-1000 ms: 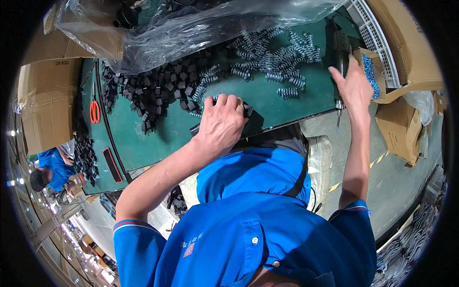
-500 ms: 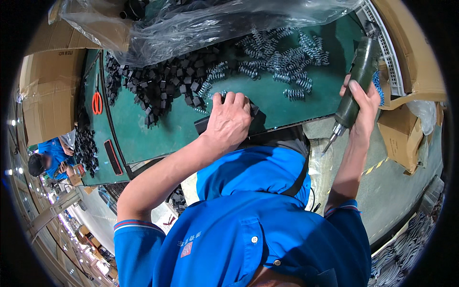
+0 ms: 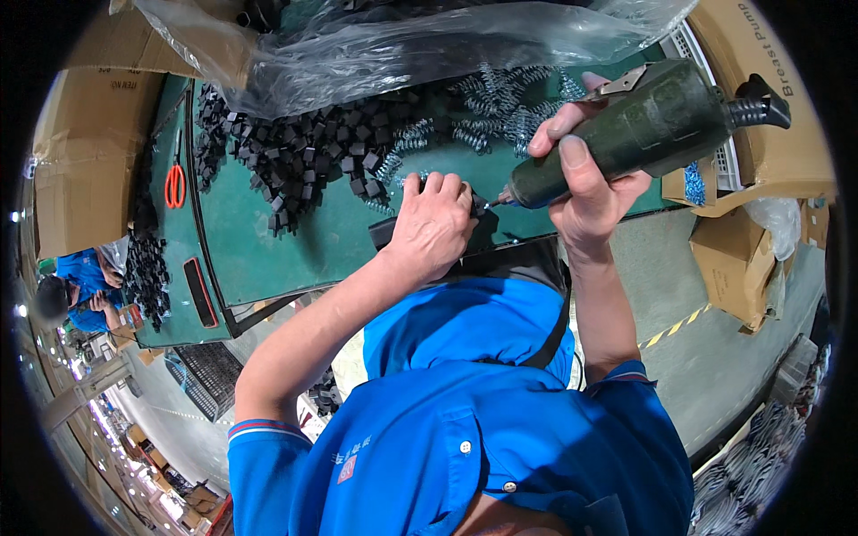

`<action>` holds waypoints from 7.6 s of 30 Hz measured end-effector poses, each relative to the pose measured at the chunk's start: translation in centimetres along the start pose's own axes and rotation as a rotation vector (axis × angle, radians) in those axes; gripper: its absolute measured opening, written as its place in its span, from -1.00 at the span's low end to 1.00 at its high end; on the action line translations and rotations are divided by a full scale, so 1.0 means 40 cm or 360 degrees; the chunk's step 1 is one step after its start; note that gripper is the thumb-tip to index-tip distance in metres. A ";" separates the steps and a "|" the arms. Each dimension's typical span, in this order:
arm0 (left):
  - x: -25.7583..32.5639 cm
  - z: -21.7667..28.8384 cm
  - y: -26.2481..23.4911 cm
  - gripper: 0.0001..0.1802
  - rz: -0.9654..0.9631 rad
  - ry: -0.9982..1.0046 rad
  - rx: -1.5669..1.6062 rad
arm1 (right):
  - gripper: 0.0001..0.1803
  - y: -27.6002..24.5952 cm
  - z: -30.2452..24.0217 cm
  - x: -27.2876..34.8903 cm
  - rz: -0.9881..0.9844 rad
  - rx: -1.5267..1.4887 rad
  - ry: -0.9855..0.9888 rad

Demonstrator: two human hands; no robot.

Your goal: The person repeatedly picks up small black plastic components and metal springs from a green workbench, inserts the spring into the plastic part, and uses a green power tool to fasten them together. The person then places the assembled unit into a plastic bag and repeats the process.

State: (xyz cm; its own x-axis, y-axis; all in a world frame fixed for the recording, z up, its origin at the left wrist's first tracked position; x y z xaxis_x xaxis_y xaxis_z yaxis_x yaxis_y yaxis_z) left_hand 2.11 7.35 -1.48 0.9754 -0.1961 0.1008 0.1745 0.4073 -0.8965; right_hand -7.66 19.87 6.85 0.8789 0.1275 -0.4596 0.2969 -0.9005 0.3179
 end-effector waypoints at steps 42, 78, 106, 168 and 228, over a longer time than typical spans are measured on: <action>0.003 -0.008 0.010 -0.58 0.0088 0.0018 -0.0034 | -0.35 0.046 0.026 0.035 -0.0110 0.0250 0.0143; 0.033 0.062 -0.075 -0.48 0.0166 0.0156 0.0137 | -0.37 -0.405 0.028 -0.037 0.0045 0.2586 0.0772; 0.574 -0.300 -0.339 -0.76 0.1173 -0.1150 0.0276 | -0.84 -0.731 0.012 -0.095 -0.0581 0.3389 0.0611; -0.261 -0.071 -0.088 -0.92 -0.0009 0.0431 0.0030 | -0.86 -0.475 0.023 0.462 0.0854 0.0598 0.0987; -0.061 -0.148 -0.052 -0.49 0.0434 -0.0685 0.2546 | -0.86 0.061 0.154 -0.021 -0.1501 0.2806 -0.0136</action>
State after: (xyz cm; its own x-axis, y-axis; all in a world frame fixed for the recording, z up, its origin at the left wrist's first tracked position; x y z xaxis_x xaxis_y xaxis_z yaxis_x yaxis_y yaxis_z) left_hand -1.43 1.69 -2.42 0.9143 0.1596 0.3723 -0.3060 0.8744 0.3765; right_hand -9.98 15.01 2.92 0.6624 0.7491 -0.0110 -0.1032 0.0767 -0.9917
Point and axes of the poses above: each hand's wrist, its own x-axis away from the middle knuckle, its own y-axis out of the palm, z = x × y, the point moved 6 cm from there along -x, towards the middle knuckle, and after that the axes turned 14 degrees about x, right-handed, at the moved point
